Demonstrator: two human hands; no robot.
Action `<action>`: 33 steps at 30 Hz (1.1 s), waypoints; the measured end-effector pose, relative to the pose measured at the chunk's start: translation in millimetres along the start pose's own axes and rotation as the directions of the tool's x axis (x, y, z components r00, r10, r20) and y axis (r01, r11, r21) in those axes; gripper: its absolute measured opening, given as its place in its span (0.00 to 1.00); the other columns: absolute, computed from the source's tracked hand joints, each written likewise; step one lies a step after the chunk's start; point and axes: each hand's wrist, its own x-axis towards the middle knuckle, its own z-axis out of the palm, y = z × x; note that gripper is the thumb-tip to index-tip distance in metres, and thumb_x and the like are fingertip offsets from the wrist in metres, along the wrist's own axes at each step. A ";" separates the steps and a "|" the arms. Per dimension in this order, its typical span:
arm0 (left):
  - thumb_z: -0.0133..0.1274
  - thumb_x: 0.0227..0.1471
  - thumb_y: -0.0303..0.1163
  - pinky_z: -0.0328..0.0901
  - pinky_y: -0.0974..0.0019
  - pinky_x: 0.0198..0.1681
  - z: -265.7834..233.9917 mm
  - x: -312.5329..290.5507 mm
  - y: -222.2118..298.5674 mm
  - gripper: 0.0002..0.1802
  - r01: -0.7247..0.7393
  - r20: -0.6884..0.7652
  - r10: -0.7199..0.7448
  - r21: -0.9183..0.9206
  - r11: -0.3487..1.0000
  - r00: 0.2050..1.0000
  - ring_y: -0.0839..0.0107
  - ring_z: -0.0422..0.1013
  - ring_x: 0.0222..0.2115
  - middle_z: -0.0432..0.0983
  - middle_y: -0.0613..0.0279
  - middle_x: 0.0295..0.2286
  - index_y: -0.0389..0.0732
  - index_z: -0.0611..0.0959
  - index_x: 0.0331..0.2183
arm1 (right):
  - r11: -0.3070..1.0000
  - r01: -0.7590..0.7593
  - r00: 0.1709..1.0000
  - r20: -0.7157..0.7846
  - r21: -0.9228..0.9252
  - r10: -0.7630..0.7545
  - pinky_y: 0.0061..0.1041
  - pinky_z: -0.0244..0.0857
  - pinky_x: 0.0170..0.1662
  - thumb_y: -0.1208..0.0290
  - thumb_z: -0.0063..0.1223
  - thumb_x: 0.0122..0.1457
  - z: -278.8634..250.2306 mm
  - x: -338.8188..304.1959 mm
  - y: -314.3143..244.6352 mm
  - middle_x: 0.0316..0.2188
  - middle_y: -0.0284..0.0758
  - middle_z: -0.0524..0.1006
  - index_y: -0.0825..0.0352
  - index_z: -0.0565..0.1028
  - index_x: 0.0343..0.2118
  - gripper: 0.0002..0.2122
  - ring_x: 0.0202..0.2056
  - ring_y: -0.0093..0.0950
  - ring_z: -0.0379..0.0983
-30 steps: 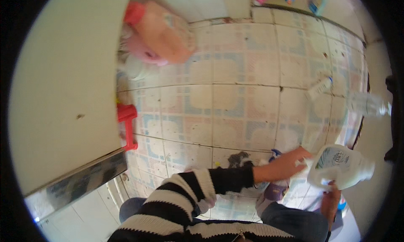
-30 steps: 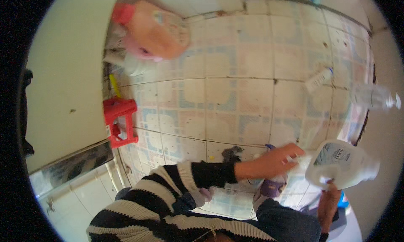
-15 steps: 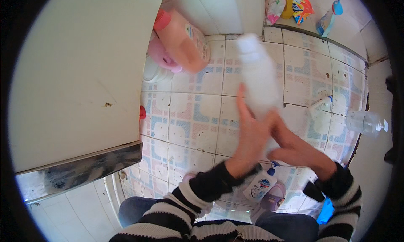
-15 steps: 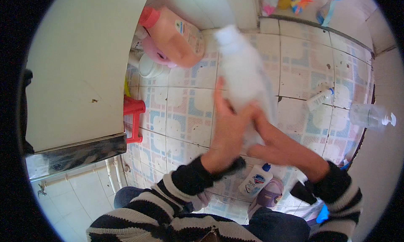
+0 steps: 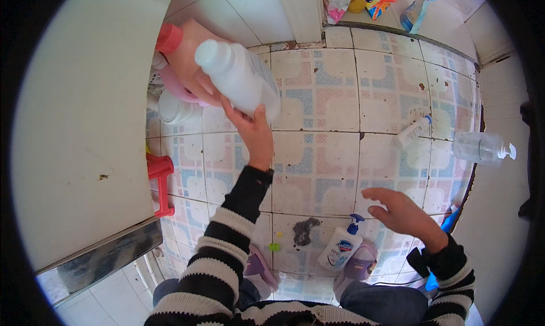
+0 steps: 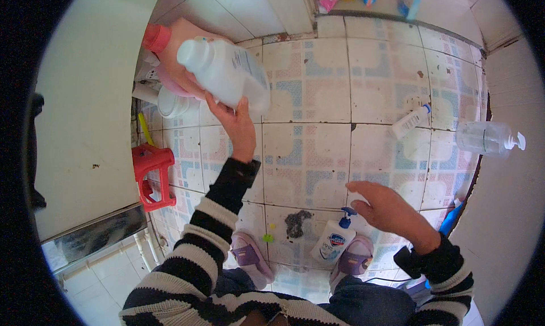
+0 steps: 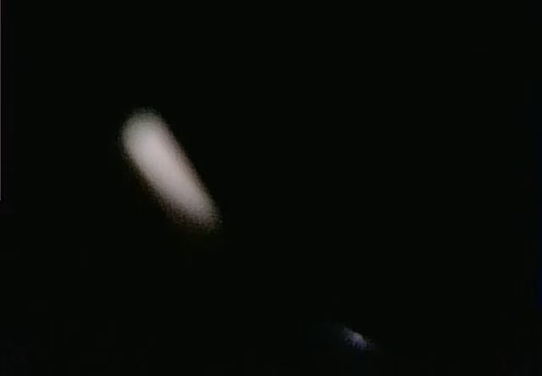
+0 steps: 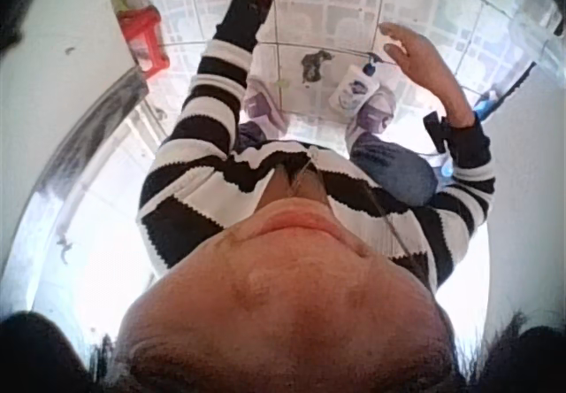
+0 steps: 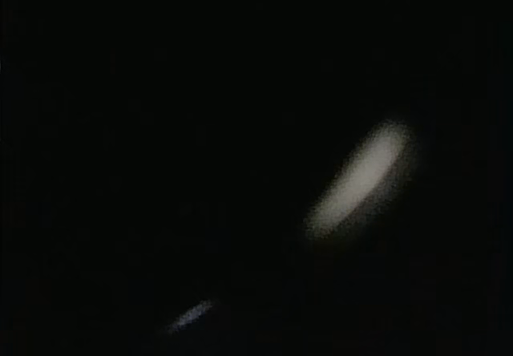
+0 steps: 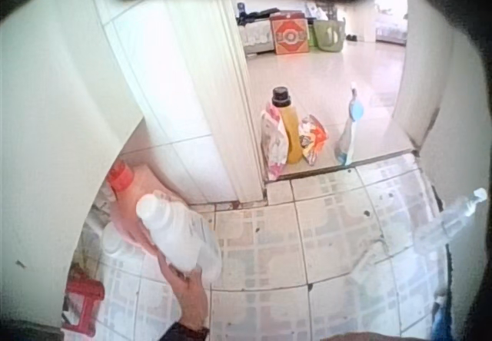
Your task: The person cleans a bathroom by first wiping the tiled floor with a cloth, then moving a red bucket and a red stool. They pick up and reposition several cleaning product bottles and a white bucket. Finally, they use a squeegee to push water across the floor toward the drain.
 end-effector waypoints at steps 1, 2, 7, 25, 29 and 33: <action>0.50 0.52 0.19 0.47 0.60 0.62 4.8 11.3 -6.1 0.44 -0.043 0.001 0.043 0.011 0.999 0.999 0.59 0.52 0.58 0.49 0.47 0.59 0.38 0.44 0.63 | 0.997 0.031 0.999 -0.029 -0.065 -0.033 0.33 0.66 0.50 0.73 0.52 0.57 -3.4 2.2 2.1 0.47 0.47 0.74 0.68 0.70 0.51 0.18 0.46 0.44 0.71; 0.50 0.52 0.19 0.47 0.61 0.62 3.9 24.3 -13.9 0.43 -0.035 0.008 0.035 0.072 0.997 0.999 0.59 0.53 0.59 0.49 0.47 0.60 0.37 0.46 0.63 | 0.995 0.030 1.000 0.002 -0.098 -0.030 0.33 0.64 0.53 0.74 0.52 0.56 -10.1 13.6 -3.0 0.47 0.45 0.74 0.69 0.70 0.51 0.18 0.49 0.44 0.69; 0.50 0.52 0.20 0.48 0.63 0.61 2.2 83.5 -25.9 0.40 -0.071 0.013 0.069 0.185 0.980 0.998 0.58 0.54 0.59 0.52 0.46 0.59 0.35 0.50 0.62 | 0.723 0.216 0.963 0.020 -0.656 -0.270 0.37 0.58 0.58 0.75 0.53 0.54 -30.9 110.6 -15.5 0.57 0.43 0.64 0.71 0.66 0.54 0.23 0.59 0.39 0.60; 0.56 0.49 0.31 0.49 0.49 0.60 -48.1 -64.0 10.1 0.37 0.245 0.246 -0.565 0.716 0.654 0.788 0.50 0.44 0.61 0.41 0.48 0.61 0.38 0.63 0.59 | 0.736 -0.047 0.715 -0.537 -0.676 -0.447 0.52 0.39 0.63 0.60 0.48 0.57 3.0 311.6 44.0 0.64 0.36 0.57 0.65 0.60 0.60 0.29 0.65 0.31 0.50; 0.63 0.43 0.40 0.39 0.44 0.63 -22.0 -65.8 -13.7 0.55 0.369 0.189 -0.761 0.786 0.496 0.621 0.38 0.30 0.63 0.24 0.42 0.64 0.43 0.49 0.64 | 0.756 -0.073 0.845 -0.442 -0.651 -0.300 0.49 0.40 0.64 0.59 0.52 0.54 19.4 195.2 79.7 0.65 0.37 0.54 0.66 0.58 0.62 0.33 0.66 0.34 0.46; 0.68 0.37 0.48 0.34 0.38 0.62 12.3 -50.1 -22.3 0.70 0.675 0.115 -0.911 0.636 0.374 0.396 0.33 0.20 0.62 0.12 0.40 0.62 0.47 0.34 0.64 | 0.771 -0.134 0.969 -0.246 -0.623 -0.031 0.66 0.30 0.61 0.53 0.57 0.51 48.4 53.4 110.5 0.66 0.41 0.49 0.60 0.56 0.63 0.38 0.67 0.38 0.41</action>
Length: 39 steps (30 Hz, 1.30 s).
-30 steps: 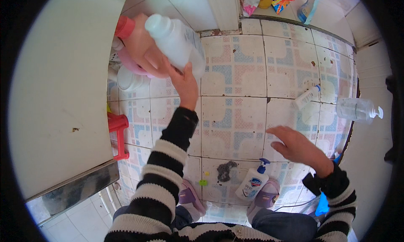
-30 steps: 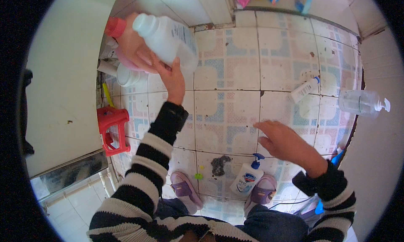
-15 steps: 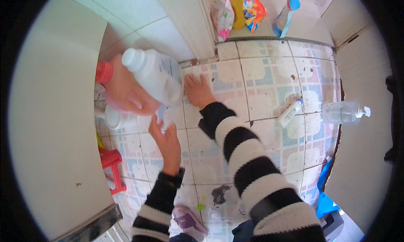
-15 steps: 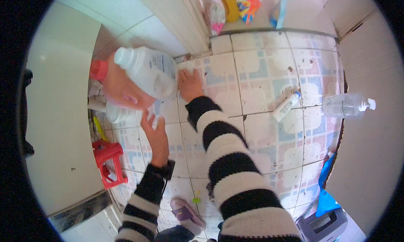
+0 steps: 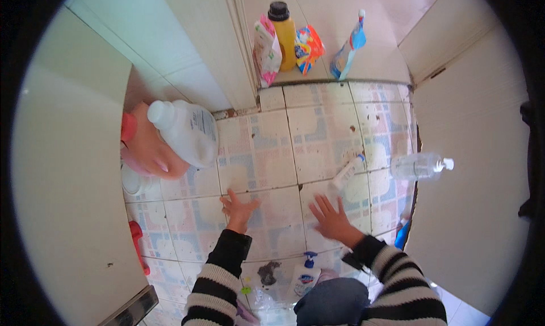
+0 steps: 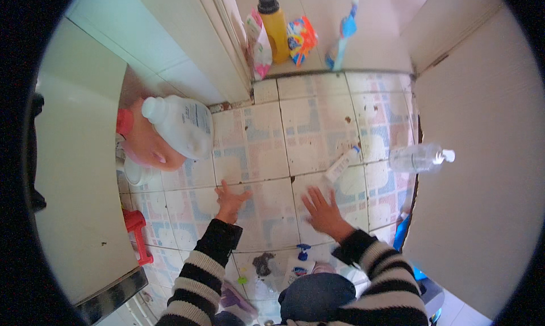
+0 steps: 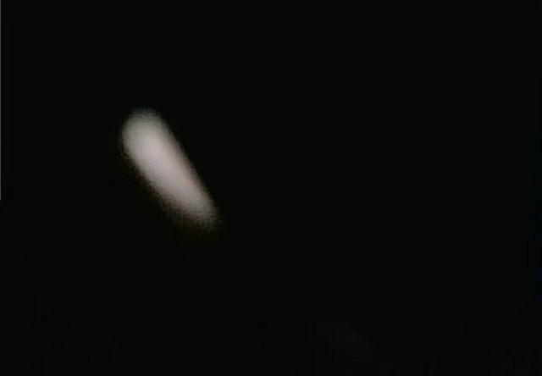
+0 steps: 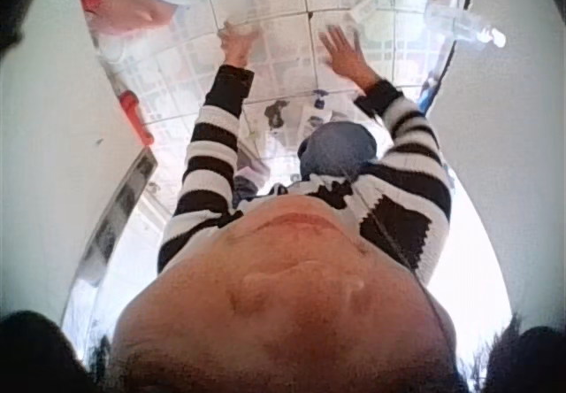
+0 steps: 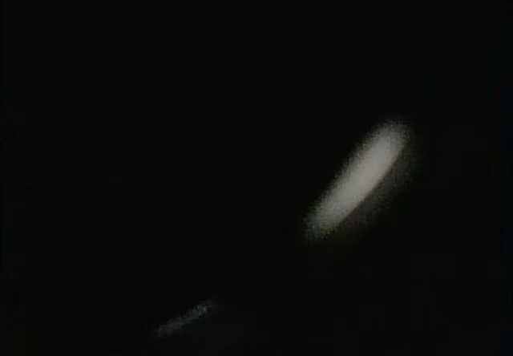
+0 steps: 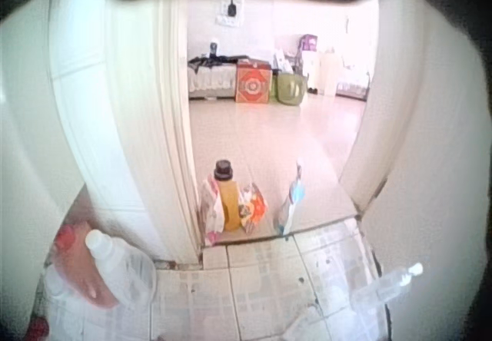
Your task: The person cleans a bathroom by first wiping the tiled floor with a cloth, then moving a red bucket and a red stool. They pick up and reposition several cleaning product bottles and a white bucket. Finally, they use a squeegee to push water across the floor toward the drain.
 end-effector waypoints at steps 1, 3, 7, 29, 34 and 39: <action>0.68 0.36 0.51 0.34 0.38 0.62 15.7 2.2 10.6 0.72 0.061 0.023 -0.062 0.053 0.997 0.998 0.33 0.19 0.61 0.11 0.39 0.61 0.46 0.32 0.64 | 0.999 -0.044 0.961 0.273 0.004 0.041 0.72 0.27 0.57 0.50 0.54 0.53 -23.7 -25.6 7.7 0.66 0.43 0.49 0.59 0.57 0.63 0.36 0.68 0.39 0.39; 0.69 0.33 0.56 0.32 0.36 0.62 26.1 10.7 12.3 0.77 0.135 -0.001 -0.136 0.156 0.978 0.991 0.31 0.16 0.60 0.09 0.37 0.60 0.45 0.27 0.63 | 0.991 -0.135 0.932 0.341 0.007 0.124 0.73 0.30 0.56 0.50 0.52 0.55 -62.0 -24.7 17.9 0.65 0.43 0.51 0.58 0.60 0.61 0.32 0.67 0.38 0.42; 0.69 0.30 0.60 0.27 0.29 0.58 24.6 16.6 1.4 0.82 0.203 -0.064 -0.193 0.359 0.911 0.979 0.29 0.10 0.58 0.05 0.35 0.58 0.46 0.22 0.61 | 0.964 -0.140 0.990 -0.003 0.228 0.144 0.44 0.63 0.48 0.63 0.52 0.55 -153.3 88.5 50.8 0.41 0.40 0.75 0.61 0.76 0.39 0.11 0.44 0.39 0.71; 0.69 0.31 0.54 0.16 0.23 0.52 43.0 1.6 7.1 0.79 0.143 -0.138 -0.109 0.270 0.952 0.984 0.33 0.05 0.57 0.05 0.39 0.59 0.50 0.23 0.62 | -0.074 0.459 0.683 -0.299 0.885 0.667 0.31 0.67 0.46 0.79 0.56 0.48 -241.4 369.5 72.2 0.40 0.38 0.76 0.73 0.73 0.43 0.17 0.42 0.33 0.73; 0.69 0.32 0.54 0.19 0.21 0.51 40.6 0.9 6.1 0.79 0.179 -0.138 -0.143 0.301 0.937 0.980 0.33 0.05 0.57 0.04 0.39 0.59 0.49 0.22 0.61 | -0.186 0.437 0.777 -0.266 0.880 0.570 0.31 0.66 0.48 0.83 0.50 0.51 -213.6 275.3 48.9 0.44 0.37 0.74 0.70 0.69 0.49 0.20 0.46 0.32 0.71; 0.69 0.29 0.58 0.24 0.18 0.51 49.3 1.9 10.6 0.81 0.234 -0.175 -0.178 0.386 0.892 0.968 0.31 0.09 0.58 0.06 0.39 0.59 0.49 0.22 0.62 | -0.022 0.347 0.750 -0.264 0.937 0.606 0.28 0.64 0.50 0.84 0.50 0.49 -207.2 187.3 -29.5 0.43 0.36 0.74 0.69 0.68 0.51 0.23 0.46 0.30 0.70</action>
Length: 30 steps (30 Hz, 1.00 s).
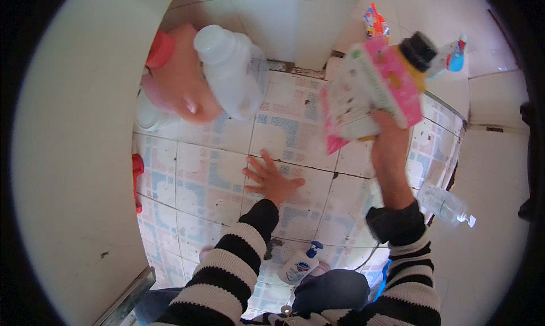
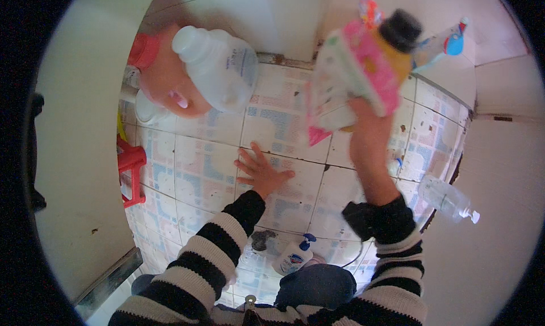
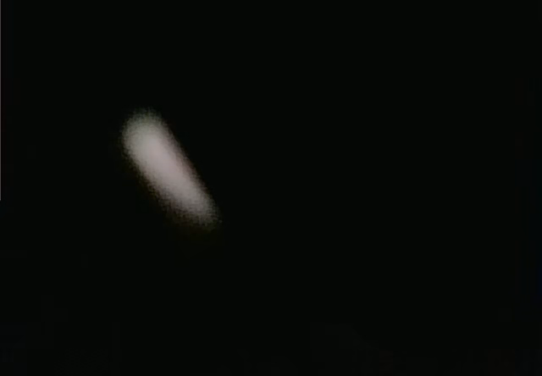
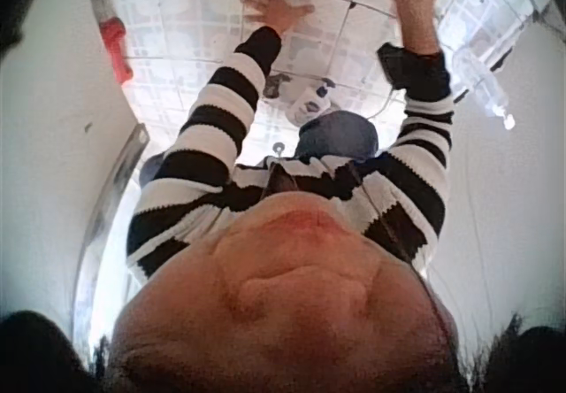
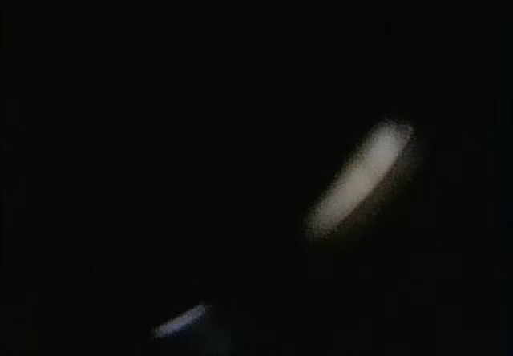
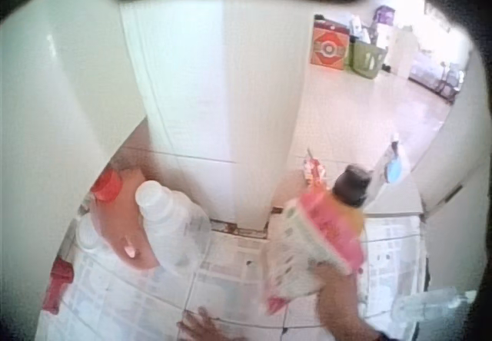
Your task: The person cleans a bathroom by first wiping the tiled floor with a cloth, then moving a red bucket and a red stool. They pick up and reposition several cleaning product bottles and a white bucket. Finally, they use a squeegee to push water across the floor toward the drain.
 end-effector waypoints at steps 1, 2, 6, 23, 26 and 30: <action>0.69 0.28 0.58 0.25 0.18 0.51 0.4 2.2 2.1 0.81 -0.016 -0.009 0.016 -0.002 1.000 1.000 0.30 0.09 0.59 0.07 0.39 0.60 0.49 0.22 0.61 | 0.998 -0.061 0.998 -0.013 -0.036 0.060 0.28 0.64 0.51 0.84 0.51 0.48 2.3 -9.7 6.2 0.43 0.35 0.73 0.69 0.68 0.51 0.23 0.46 0.29 0.70; 0.69 0.28 0.59 0.25 0.18 0.51 -2.1 2.5 2.1 0.82 -0.004 -0.014 0.004 -0.007 1.000 1.000 0.30 0.09 0.59 0.07 0.39 0.60 0.49 0.22 0.62 | 0.999 -0.042 0.999 0.017 -0.014 0.042 0.27 0.63 0.51 0.84 0.50 0.49 8.5 -17.9 18.7 0.44 0.35 0.73 0.69 0.67 0.51 0.23 0.46 0.28 0.69; 0.70 0.27 0.57 0.22 0.19 0.51 -1.1 2.3 -5.5 0.81 -0.014 -0.060 0.010 -0.065 0.998 0.998 0.30 0.11 0.59 0.09 0.40 0.61 0.50 0.25 0.62 | 0.994 0.003 1.000 -0.021 -0.106 -0.005 0.32 0.58 0.54 0.81 0.53 0.48 73.2 -26.7 68.5 0.46 0.43 0.71 0.71 0.61 0.54 0.28 0.49 0.39 0.66; 0.69 0.31 0.56 0.19 0.25 0.55 -8.0 3.9 -2.4 0.78 0.064 -0.016 -0.064 -0.041 0.997 0.998 0.36 0.06 0.59 0.04 0.41 0.59 0.49 0.25 0.62 | 0.623 0.493 0.584 0.762 -0.607 0.280 0.42 0.62 0.52 0.73 0.56 0.46 13.4 25.2 89.1 0.43 0.46 0.72 0.66 0.73 0.43 0.18 0.49 0.46 0.67; 0.70 0.30 0.54 0.18 0.25 0.55 1.3 2.6 2.2 0.79 0.009 -0.004 -0.009 -0.060 0.998 1.000 0.36 0.05 0.59 0.04 0.42 0.59 0.49 0.24 0.62 | 0.387 0.548 0.836 0.509 -0.742 -0.206 0.37 0.61 0.54 0.69 0.60 0.49 -32.1 110.9 73.6 0.46 0.45 0.71 0.65 0.71 0.46 0.20 0.50 0.43 0.66; 0.71 0.28 0.55 0.19 0.23 0.54 8.0 2.4 2.5 0.81 -0.025 -0.001 0.025 -0.061 0.998 1.000 0.35 0.06 0.59 0.04 0.43 0.59 0.50 0.24 0.62 | 0.383 0.270 0.813 -0.003 -0.883 -0.582 0.38 0.57 0.55 0.62 0.63 0.48 -22.6 212.6 35.0 0.51 0.53 0.65 0.72 0.62 0.53 0.32 0.54 0.48 0.60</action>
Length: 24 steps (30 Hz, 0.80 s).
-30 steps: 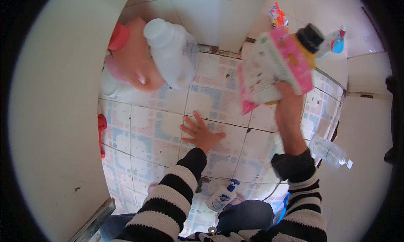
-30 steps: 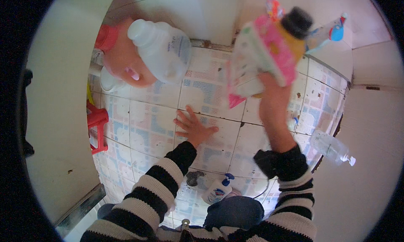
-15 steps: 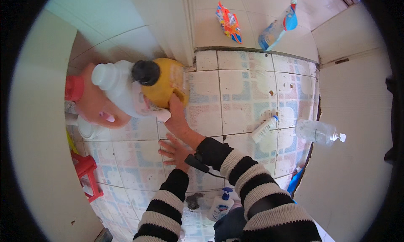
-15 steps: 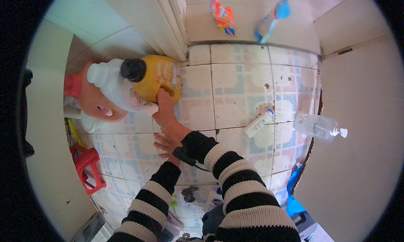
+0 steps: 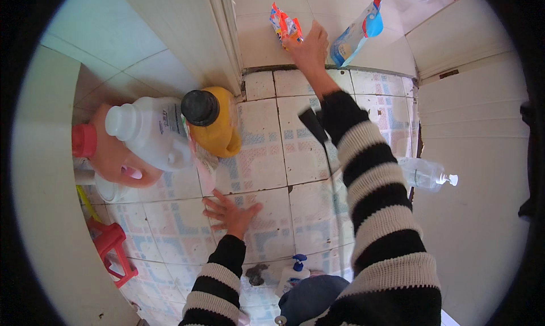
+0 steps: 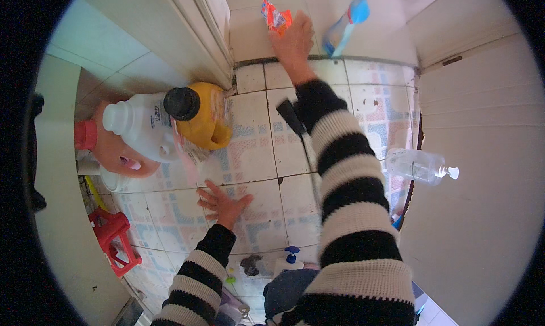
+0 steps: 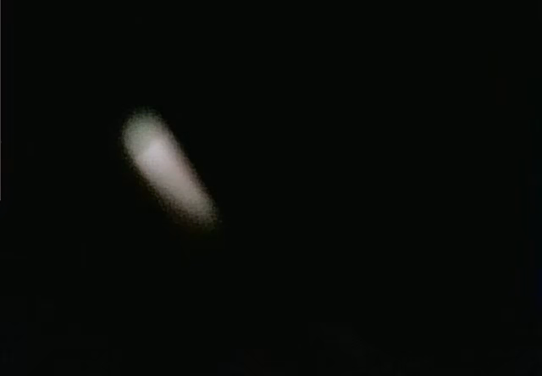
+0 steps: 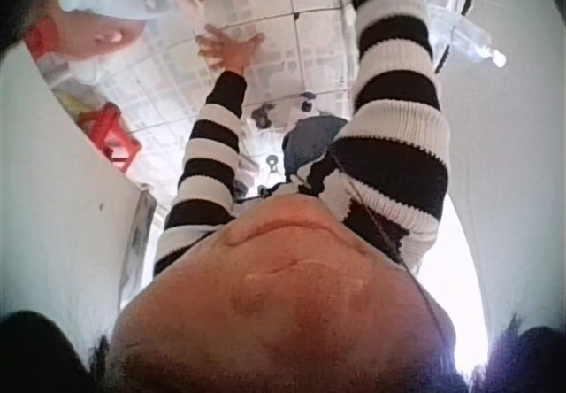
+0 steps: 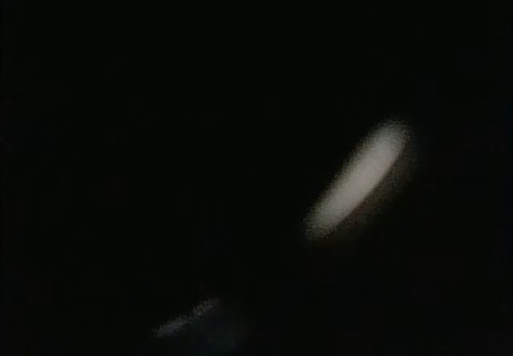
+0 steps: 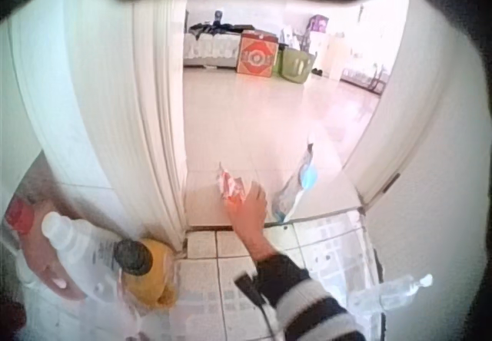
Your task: The person cleans a bathroom by first wiping the tiled floor with a cloth, then moving a red bucket and a red stool. They pick up and reposition several cleaning product bottles and a white bucket. Finally, they use a squeegee to push water across the floor toward the drain.
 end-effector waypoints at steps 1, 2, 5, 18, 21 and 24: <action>0.71 0.27 0.56 0.20 0.23 0.54 1.4 0.0 -1.6 0.82 0.005 -0.003 -0.005 -0.004 1.000 1.000 0.35 0.06 0.59 0.04 0.43 0.59 0.50 0.24 0.62 | 0.999 -0.036 0.993 -0.109 -0.011 0.034 0.42 0.57 0.54 0.60 0.61 0.49 16.0 6.0 3.9 0.50 0.53 0.67 0.72 0.64 0.50 0.29 0.53 0.49 0.62; 0.71 0.26 0.56 0.20 0.22 0.54 3.7 1.7 -2.8 0.82 0.010 -0.009 -0.010 -0.007 1.000 1.000 0.34 0.07 0.59 0.04 0.43 0.59 0.50 0.24 0.62 | 0.997 -0.073 0.974 -0.217 -0.016 0.068 0.47 0.57 0.53 0.59 0.59 0.49 36.9 8.9 7.4 0.48 0.52 0.69 0.72 0.66 0.47 0.27 0.51 0.49 0.64; 0.71 0.24 0.58 0.21 0.21 0.53 2.4 7.5 -10.6 0.83 0.015 -0.034 -0.016 -0.006 1.000 0.999 0.34 0.07 0.59 0.05 0.42 0.59 0.49 0.25 0.62 | 0.989 -0.149 0.985 0.086 0.011 0.148 0.48 0.60 0.50 0.54 0.53 0.53 71.9 21.1 16.8 0.44 0.50 0.73 0.71 0.71 0.42 0.22 0.47 0.49 0.68; 0.69 0.27 0.59 0.21 0.20 0.52 -15.6 3.7 -17.0 0.81 0.067 -0.092 -0.062 0.050 0.997 0.994 0.33 0.09 0.59 0.08 0.40 0.60 0.50 0.24 0.62 | 0.358 -0.502 0.853 0.383 0.787 0.355 0.27 0.64 0.44 0.69 0.47 0.63 -75.7 -145.0 -60.5 0.35 0.30 0.70 0.66 0.69 0.39 0.07 0.38 0.23 0.67; 0.68 0.25 0.63 0.30 0.18 0.53 16.6 1.2 8.9 0.81 -0.026 -0.112 0.040 0.122 0.992 0.993 0.30 0.17 0.61 0.14 0.41 0.62 0.52 0.28 0.63 | 0.855 0.093 0.947 0.219 0.511 -0.234 0.37 0.37 0.68 0.66 0.38 0.66 10.8 -222.6 41.9 0.62 0.45 0.56 0.69 0.58 0.61 0.23 0.65 0.38 0.48; 0.67 0.21 0.67 0.35 0.20 0.53 25.2 11.7 -17.1 0.82 0.025 -0.177 0.001 0.147 0.989 0.984 0.29 0.22 0.61 0.17 0.42 0.63 0.53 0.30 0.64 | 0.954 0.131 0.797 0.543 0.268 -0.263 0.45 0.41 0.66 0.71 0.40 0.62 44.3 -269.2 16.0 0.61 0.57 0.54 0.74 0.54 0.61 0.25 0.64 0.46 0.48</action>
